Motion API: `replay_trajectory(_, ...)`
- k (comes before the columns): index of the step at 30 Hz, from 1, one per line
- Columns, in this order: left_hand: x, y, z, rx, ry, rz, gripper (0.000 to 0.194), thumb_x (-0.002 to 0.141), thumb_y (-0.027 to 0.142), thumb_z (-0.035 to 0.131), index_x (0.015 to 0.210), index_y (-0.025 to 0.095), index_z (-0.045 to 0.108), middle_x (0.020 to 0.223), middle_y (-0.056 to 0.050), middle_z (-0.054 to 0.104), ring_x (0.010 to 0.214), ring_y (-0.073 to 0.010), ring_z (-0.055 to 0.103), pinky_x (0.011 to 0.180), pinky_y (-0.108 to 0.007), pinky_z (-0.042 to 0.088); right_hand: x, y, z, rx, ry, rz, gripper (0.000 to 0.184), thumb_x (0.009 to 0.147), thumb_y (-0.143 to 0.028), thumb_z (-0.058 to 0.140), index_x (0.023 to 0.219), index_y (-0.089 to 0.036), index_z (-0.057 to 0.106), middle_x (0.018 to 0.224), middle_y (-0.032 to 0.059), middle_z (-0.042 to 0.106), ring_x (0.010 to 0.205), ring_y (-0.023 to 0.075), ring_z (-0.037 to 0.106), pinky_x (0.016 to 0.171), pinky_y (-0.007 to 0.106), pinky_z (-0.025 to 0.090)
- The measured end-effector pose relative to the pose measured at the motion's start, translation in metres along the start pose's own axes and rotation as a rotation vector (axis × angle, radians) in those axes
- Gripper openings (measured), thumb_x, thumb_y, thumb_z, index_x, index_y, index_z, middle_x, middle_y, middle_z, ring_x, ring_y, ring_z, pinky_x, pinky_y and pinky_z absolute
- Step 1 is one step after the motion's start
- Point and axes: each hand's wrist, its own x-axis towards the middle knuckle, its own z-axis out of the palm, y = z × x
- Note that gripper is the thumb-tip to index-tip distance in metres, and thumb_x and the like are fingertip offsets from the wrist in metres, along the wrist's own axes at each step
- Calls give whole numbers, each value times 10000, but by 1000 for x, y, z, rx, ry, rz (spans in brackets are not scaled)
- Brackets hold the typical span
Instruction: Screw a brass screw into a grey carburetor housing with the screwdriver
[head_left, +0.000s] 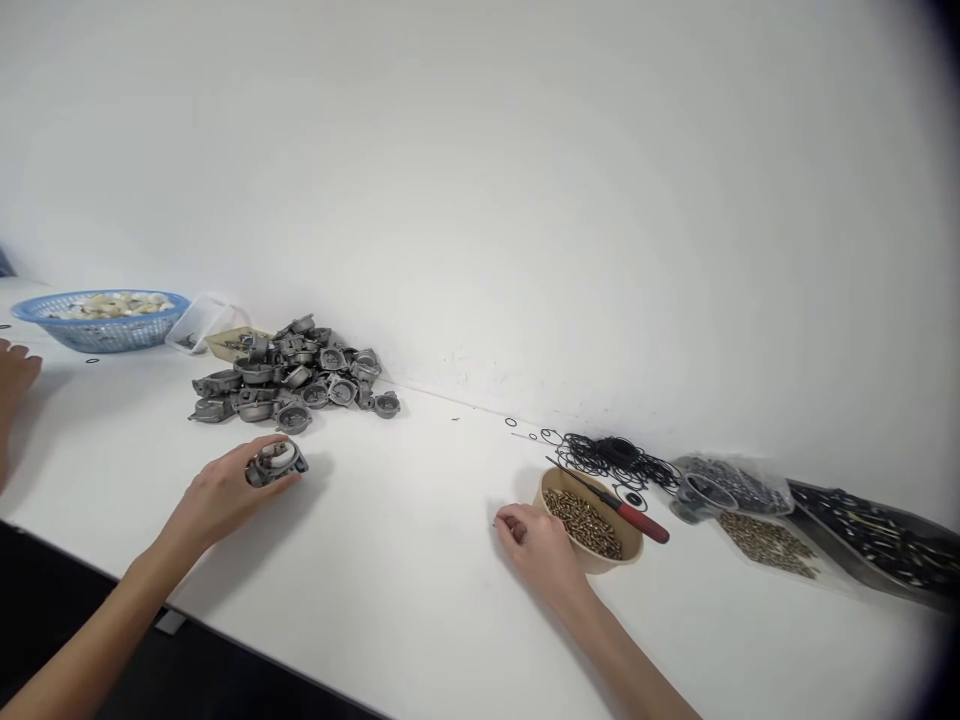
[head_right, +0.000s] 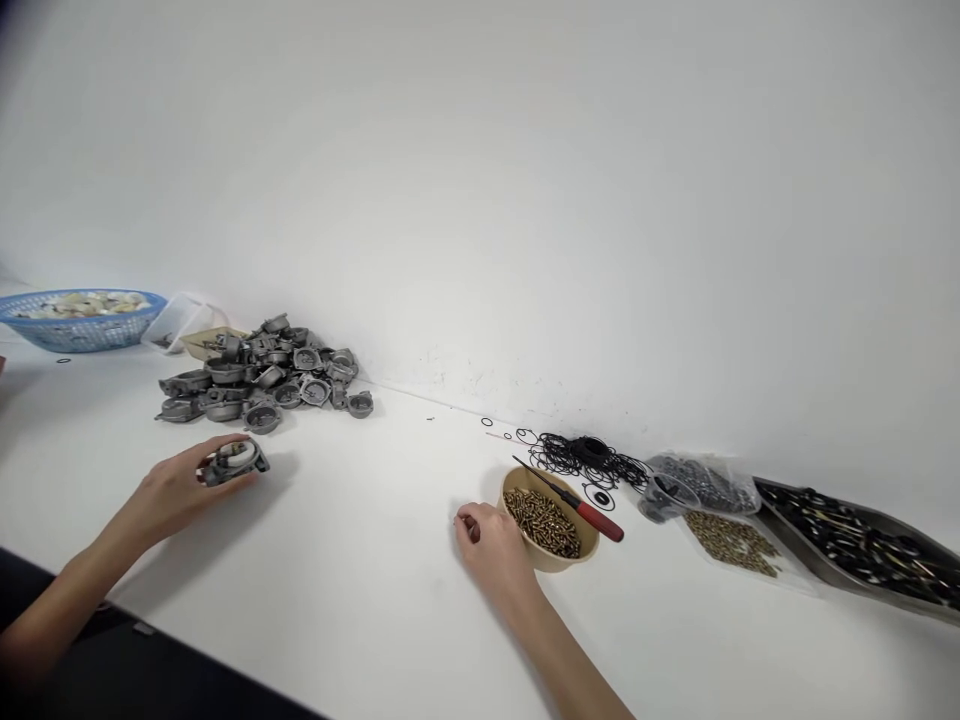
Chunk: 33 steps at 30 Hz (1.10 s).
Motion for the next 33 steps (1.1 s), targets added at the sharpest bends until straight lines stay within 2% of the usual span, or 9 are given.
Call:
replay_trajectory(3,14,17,1,-65,-22,80,525,871,582,615,1279,259,684,1361,-132,683,1167,-423,659,895,-459,537,2,-7,-7,19,-10,-48,229,962,-258,523,865,-209,724,765,34,739,601,179,665,642,317,552)
replay_trajectory(6,39,56,9,-221,-113,222,495,848,520,642,1231,210,692,1283,-134,723,1091,-371,684,896,-415,542,19,-19,-16,22,-60,-113,226,985,-254,517,943,-216,736,872,37,750,663,155,672,701,306,566)
replay_trajectory(10,68,114,43,-403,-280,463,413,789,395,708,1162,218,724,1164,-59,772,1043,-259,707,917,-303,540,81,-38,-13,-52,-153,-137,174,983,-259,588,1083,-203,719,1001,59,745,843,170,701,829,345,575)
replay_trajectory(13,69,139,68,-508,-374,569,398,693,310,776,1082,235,747,1081,-30,788,988,-245,715,920,-304,540,142,-51,8,-126,-254,-137,305,987,-369,649,1218,-169,653,1141,72,701,968,190,689,911,420,577)
replay_trajectory(19,37,133,90,-667,-415,558,466,737,335,807,1182,269,686,1204,-38,738,1057,-261,694,967,-354,533,237,-84,80,-231,-408,-151,414,989,-389,649,1342,-181,589,1346,111,612,1175,258,634,993,492,554)
replay_trajectory(22,32,128,94,-717,-469,533,553,691,369,879,1194,297,661,1201,-8,727,1063,-265,686,990,-368,521,263,-100,115,-275,-458,-117,439,989,-398,647,1364,-182,573,1365,116,599,1175,262,634,985,495,559)
replay_trajectory(25,33,127,98,-769,-529,494,612,666,415,916,1196,305,633,1179,3,721,1056,-268,676,964,-376,523,277,-109,138,-304,-472,-71,425,992,-394,644,1353,-178,579,1345,114,609,1150,253,645,965,479,571)
replay_trajectory(29,36,124,102,-835,-608,473,760,615,508,946,1253,299,590,1279,-36,676,1184,-303,618,992,-397,499,278,-105,141,-330,-442,-46,389,993,-378,646,1320,-173,598,1324,108,621,1132,243,651,949,459,578)
replay_trajectory(33,39,117,104,-927,-728,402,1031,573,461,976,1446,332,445,1446,-107,547,1364,-364,483,1101,-485,416,263,-90,113,-360,-417,-95,352,994,-377,646,1270,-160,621,1254,96,652,1066,221,672,903,427,595)
